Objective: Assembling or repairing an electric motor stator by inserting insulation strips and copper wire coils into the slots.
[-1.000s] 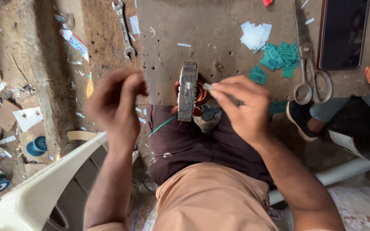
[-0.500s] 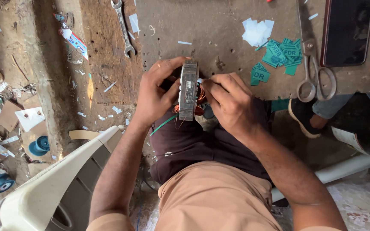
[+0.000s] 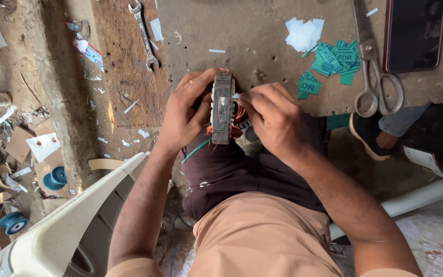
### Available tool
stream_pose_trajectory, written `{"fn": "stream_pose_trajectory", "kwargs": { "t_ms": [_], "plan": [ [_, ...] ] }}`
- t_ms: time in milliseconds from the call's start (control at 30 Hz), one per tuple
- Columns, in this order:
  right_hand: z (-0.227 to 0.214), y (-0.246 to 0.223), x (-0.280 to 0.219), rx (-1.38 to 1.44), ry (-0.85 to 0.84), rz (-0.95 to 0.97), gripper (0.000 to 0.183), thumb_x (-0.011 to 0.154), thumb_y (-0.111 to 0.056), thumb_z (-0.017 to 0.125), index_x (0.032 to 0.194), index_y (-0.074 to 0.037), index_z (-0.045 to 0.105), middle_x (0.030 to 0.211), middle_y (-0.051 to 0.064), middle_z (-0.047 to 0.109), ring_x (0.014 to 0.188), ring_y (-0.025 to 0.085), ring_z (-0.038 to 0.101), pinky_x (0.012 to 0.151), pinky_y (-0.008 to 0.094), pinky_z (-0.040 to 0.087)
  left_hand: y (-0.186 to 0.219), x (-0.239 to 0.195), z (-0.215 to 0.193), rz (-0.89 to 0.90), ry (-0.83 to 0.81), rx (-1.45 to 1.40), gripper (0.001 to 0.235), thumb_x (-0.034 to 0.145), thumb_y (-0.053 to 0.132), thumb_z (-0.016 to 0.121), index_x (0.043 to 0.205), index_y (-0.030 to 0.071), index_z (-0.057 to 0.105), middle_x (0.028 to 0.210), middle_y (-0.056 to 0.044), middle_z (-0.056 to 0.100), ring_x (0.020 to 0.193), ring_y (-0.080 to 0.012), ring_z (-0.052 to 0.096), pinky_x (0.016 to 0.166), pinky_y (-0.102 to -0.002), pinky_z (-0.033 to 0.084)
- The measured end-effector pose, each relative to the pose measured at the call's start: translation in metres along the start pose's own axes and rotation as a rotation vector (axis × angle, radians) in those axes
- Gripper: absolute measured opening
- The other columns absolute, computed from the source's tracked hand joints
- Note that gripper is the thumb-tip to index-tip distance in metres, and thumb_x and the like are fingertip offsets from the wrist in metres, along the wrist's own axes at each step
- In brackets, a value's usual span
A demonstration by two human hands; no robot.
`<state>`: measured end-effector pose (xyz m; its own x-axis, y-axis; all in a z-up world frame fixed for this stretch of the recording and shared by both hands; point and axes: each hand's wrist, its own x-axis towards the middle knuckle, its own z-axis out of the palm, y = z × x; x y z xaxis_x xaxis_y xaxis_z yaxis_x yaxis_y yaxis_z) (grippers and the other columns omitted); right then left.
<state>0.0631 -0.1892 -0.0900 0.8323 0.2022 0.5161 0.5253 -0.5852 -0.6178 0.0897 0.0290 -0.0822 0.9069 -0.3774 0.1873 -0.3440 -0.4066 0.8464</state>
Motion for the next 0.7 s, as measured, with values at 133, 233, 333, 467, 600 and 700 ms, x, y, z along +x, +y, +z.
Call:
{"fn": "stream_pose_trajectory", "kwargs": {
  "t_ms": [133,233,333,467,600,700],
  "plan": [
    [0.004,-0.002,0.005,0.012,-0.002,-0.031,0.01,0.092,0.005,0.079,0.1,0.005,0.073,0.098,0.012,0.069,0.087,0.028,0.066,0.074,0.039,0.054,0.001,0.002,0.0,0.039,-0.018,0.034,0.051,0.094,-0.007,0.058,0.144,0.003,0.056,0.135,-0.016,0.067,0.126,-0.0345,0.063,0.11,-0.042,0.05],
    [0.009,0.003,0.001,0.008,0.02,-0.013,0.01,0.094,0.001,0.08,0.101,0.002,0.073,0.097,0.009,0.069,0.086,0.025,0.067,0.072,0.037,0.055,-0.004,0.001,0.0,0.04,-0.02,0.032,0.058,0.085,-0.008,0.056,0.142,0.001,0.056,0.133,-0.017,0.066,0.124,-0.0355,0.063,0.109,-0.043,0.05],
    [0.007,0.001,0.002,0.033,-0.025,-0.007,0.009,0.096,0.003,0.076,0.104,0.006,0.073,0.097,0.012,0.068,0.086,0.027,0.065,0.074,0.04,0.053,-0.003,0.0,0.002,-0.02,-0.011,0.037,0.052,0.089,-0.003,0.06,0.14,0.002,0.058,0.126,-0.016,0.066,0.118,-0.0321,0.065,0.104,-0.04,0.053],
    [0.0,0.003,0.008,0.127,-0.091,0.084,0.018,0.094,-0.001,0.077,0.105,0.001,0.063,0.099,0.011,0.066,0.091,0.027,0.065,0.079,0.039,0.054,0.0,0.009,0.002,0.02,0.004,0.052,0.049,0.085,0.003,0.074,0.132,0.003,0.06,0.119,-0.013,0.07,0.112,-0.0302,0.065,0.096,-0.038,0.053],
    [-0.011,0.006,0.016,0.314,-0.286,0.309,0.028,0.095,-0.002,0.076,0.11,-0.001,0.052,0.101,0.013,0.064,0.088,0.02,0.065,0.077,0.033,0.055,0.001,0.007,0.002,-0.057,0.008,0.049,0.048,0.087,0.001,0.076,0.132,0.005,0.063,0.113,-0.013,0.069,0.106,-0.0273,0.068,0.092,-0.037,0.055],
    [-0.011,0.008,0.016,0.332,-0.318,0.318,0.027,0.093,-0.001,0.075,0.107,-0.002,0.052,0.097,0.012,0.064,0.085,0.017,0.065,0.076,0.033,0.055,-0.002,0.007,0.0,-0.041,-0.001,0.036,0.047,0.089,0.0,0.073,0.134,0.005,0.062,0.115,-0.012,0.07,0.107,-0.0278,0.069,0.093,-0.037,0.055]
  ]
}}
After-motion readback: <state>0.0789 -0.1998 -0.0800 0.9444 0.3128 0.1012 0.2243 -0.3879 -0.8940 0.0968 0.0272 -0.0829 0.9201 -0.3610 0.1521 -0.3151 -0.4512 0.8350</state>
